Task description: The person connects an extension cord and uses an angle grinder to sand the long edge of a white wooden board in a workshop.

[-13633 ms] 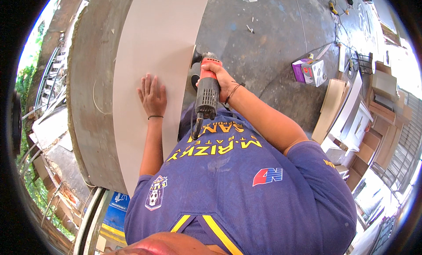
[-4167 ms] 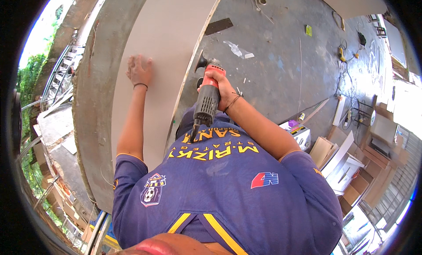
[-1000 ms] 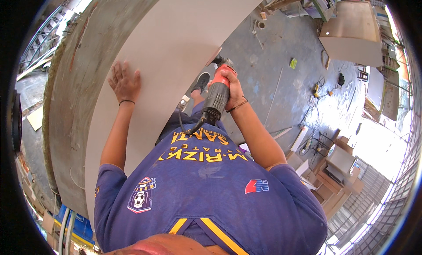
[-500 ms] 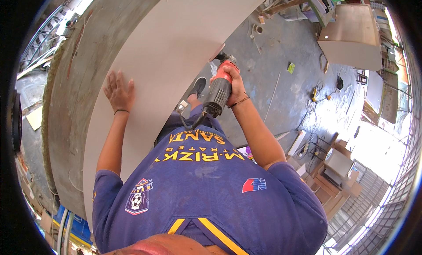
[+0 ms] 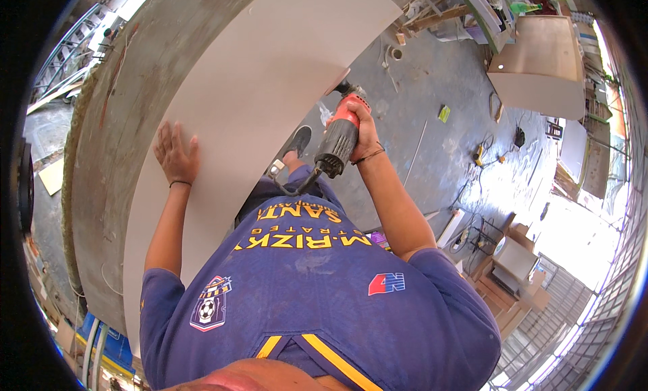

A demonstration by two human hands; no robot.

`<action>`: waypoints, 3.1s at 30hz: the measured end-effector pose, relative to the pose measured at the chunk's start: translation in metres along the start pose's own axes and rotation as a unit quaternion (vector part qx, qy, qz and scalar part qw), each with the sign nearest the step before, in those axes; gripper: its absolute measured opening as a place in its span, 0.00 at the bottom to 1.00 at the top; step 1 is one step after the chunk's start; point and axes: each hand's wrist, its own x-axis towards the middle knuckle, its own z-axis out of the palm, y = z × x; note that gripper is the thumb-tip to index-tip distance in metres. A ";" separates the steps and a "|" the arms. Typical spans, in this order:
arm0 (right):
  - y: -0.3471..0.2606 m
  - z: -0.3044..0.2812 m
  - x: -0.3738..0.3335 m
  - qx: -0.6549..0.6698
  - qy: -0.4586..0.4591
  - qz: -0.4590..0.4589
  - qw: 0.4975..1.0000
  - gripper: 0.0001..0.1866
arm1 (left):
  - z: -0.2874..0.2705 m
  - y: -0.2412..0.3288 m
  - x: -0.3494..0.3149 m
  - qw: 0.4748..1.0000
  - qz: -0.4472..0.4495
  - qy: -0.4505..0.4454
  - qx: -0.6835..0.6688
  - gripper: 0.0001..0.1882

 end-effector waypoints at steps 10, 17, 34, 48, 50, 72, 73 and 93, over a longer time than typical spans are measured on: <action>-0.026 -0.010 0.014 0.043 -0.021 0.037 0.998 0.26 | 0.000 0.000 0.001 1.000 0.001 0.002 0.006 0.30; -0.039 -0.009 0.016 0.036 -0.009 0.015 0.999 0.30 | -0.001 0.000 0.000 1.000 -0.001 0.004 0.013 0.30; -0.095 -0.018 0.038 0.035 -0.034 0.037 0.998 0.30 | 0.001 -0.001 0.001 0.998 0.011 0.002 0.058 0.29; -0.129 -0.021 0.053 0.041 -0.020 0.032 0.998 0.30 | 0.001 -0.003 0.000 0.999 0.004 -0.006 0.045 0.30; -0.135 -0.022 0.055 0.048 -0.028 0.041 0.998 0.30 | 0.001 -0.004 0.000 0.999 0.003 -0.009 0.040 0.30; -0.197 -0.025 0.081 -0.033 -0.052 0.000 0.998 0.29 | 0.005 -0.010 -0.001 0.998 0.026 0.010 0.057 0.30; -0.201 -0.025 0.083 -0.028 -0.062 0.007 0.998 0.30 | 0.005 -0.011 0.000 0.998 0.029 0.011 0.057 0.30; -0.243 -0.034 0.104 -0.055 -0.063 -0.016 0.996 0.28 | 0.004 -0.011 0.001 0.997 0.023 0.010 0.072 0.30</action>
